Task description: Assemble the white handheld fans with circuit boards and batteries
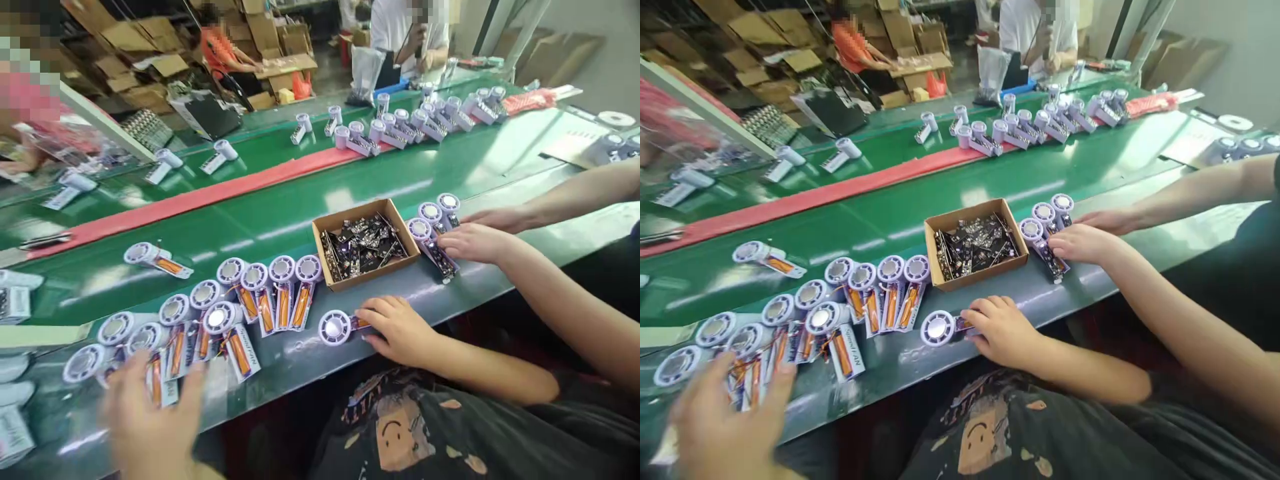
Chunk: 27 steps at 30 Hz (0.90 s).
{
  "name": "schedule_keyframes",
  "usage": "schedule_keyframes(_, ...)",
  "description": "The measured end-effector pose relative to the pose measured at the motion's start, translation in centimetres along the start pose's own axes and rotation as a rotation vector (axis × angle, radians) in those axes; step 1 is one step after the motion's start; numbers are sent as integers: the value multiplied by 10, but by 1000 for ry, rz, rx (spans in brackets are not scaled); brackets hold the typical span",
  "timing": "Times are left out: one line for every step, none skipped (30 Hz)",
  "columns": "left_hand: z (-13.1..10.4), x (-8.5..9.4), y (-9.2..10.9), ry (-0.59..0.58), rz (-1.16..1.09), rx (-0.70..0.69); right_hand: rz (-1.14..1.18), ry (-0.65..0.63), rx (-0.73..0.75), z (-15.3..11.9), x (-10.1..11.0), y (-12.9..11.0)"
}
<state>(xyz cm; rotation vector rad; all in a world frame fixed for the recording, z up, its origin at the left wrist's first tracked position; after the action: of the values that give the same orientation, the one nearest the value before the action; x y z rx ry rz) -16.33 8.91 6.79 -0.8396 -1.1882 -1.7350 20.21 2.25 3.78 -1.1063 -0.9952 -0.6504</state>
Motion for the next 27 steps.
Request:
schedule_keyframes(-9, -5, 28, 53, -37, -114, -4, -47, -35, 0, -4, 2)
schedule_keyframes(-17, -16, 59, 37, -66, -252, 1, -69, -45, -1, -7, 2)
schedule_keyframes(-24, -29, 90, -4, -85, -385, 14, -65, -38, -1, -8, 2)
schedule_keyframes(-30, -43, 117, -64, -96, -504, 32, -44, -21, -2, -9, 2)
schedule_keyframes(-34, -57, 140, -112, -75, -608, 53, -11, 0, -2, -8, 3)
schedule_keyframes(-36, -69, 158, -148, -27, -671, 71, 29, 23, -3, -6, 4)
schedule_keyframes(-37, -78, 169, -181, 23, -698, 81, 70, 44, -5, -3, 7)
schedule_keyframes(-36, -84, 177, -195, 60, -711, 80, 104, 61, -6, 0, 10)
schedule_keyframes(-36, -88, 180, -201, 83, -710, 72, 128, 72, -8, 4, 14)
schedule_keyframes(-35, -90, 182, -207, 84, -713, 61, 142, 77, -10, 7, 18)
schedule_keyframes(-35, -91, 181, -211, 65, -728, 58, 142, 75, -12, 10, 21)
schedule_keyframes(-36, -92, 181, -213, 36, -754, 77, 129, 75, -14, 12, 23)
schedule_keyframes(-37, -93, 180, -208, 3, -789, 128, 105, 73, -16, 12, 24)
schedule_keyframes(-38, -93, 179, -192, -29, -828, 209, 77, 65, -17, 12, 24)
schedule_keyframes(-40, -94, 178, -162, -55, -856, 309, 49, 55, -18, 12, 23)
schedule_keyframes(-41, -94, 177, -124, -74, -867, 406, 26, 52, -17, 13, 22)
schedule_keyframes(-42, -95, 176, -84, -90, -864, 478, 24, 60, -15, 16, 21)
schedule_keyframes(-43, -96, 175, -55, -105, -851, 505, 52, 73, -12, 21, 22)
schedule_keyframes(-44, -96, 174, -36, -119, -834, 477, 105, 89, -6, 29, 23)
schedule_keyframes(-45, -97, 174, -21, -135, -815, 400, 170, 104, 2, 38, 26)
schedule_keyframes(-45, -97, 175, -10, -154, -796, 291, 236, 99, 12, 48, 31)
schedule_keyframes(-45, -98, 175, -4, -175, -779, 166, 275, 76, 25, 58, 36)
schedule_keyframes(-45, -98, 176, -5, -198, -760, 40, 278, 25, 40, 65, 44)
schedule_keyframes(-45, -98, 178, -9, -220, -742, -75, 249, -38, 56, 71, 52)
schedule_keyframes(-45, -99, 179, -21, -240, -726, -179, 180, -90, 74, 74, 61)
schedule_keyframes(-45, -99, 180, -45, -253, -712, -266, 74, -112, 91, 75, 69)
schedule_keyframes(-44, -100, 181, -75, -259, -701, -322, -47, -115, 107, 73, 77)
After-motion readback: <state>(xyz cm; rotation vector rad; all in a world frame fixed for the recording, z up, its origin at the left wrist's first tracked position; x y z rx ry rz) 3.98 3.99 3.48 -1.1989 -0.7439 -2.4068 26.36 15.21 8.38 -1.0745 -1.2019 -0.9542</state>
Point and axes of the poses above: each hand's wrist, its own z-axis towards the middle knuckle, its own x-axis out of the back of the hand, y = z × x, the point moved 3 cm from there along z, towards the middle knuckle, and after that the axes turned 1 degree about -z, right-handed, at the moved point
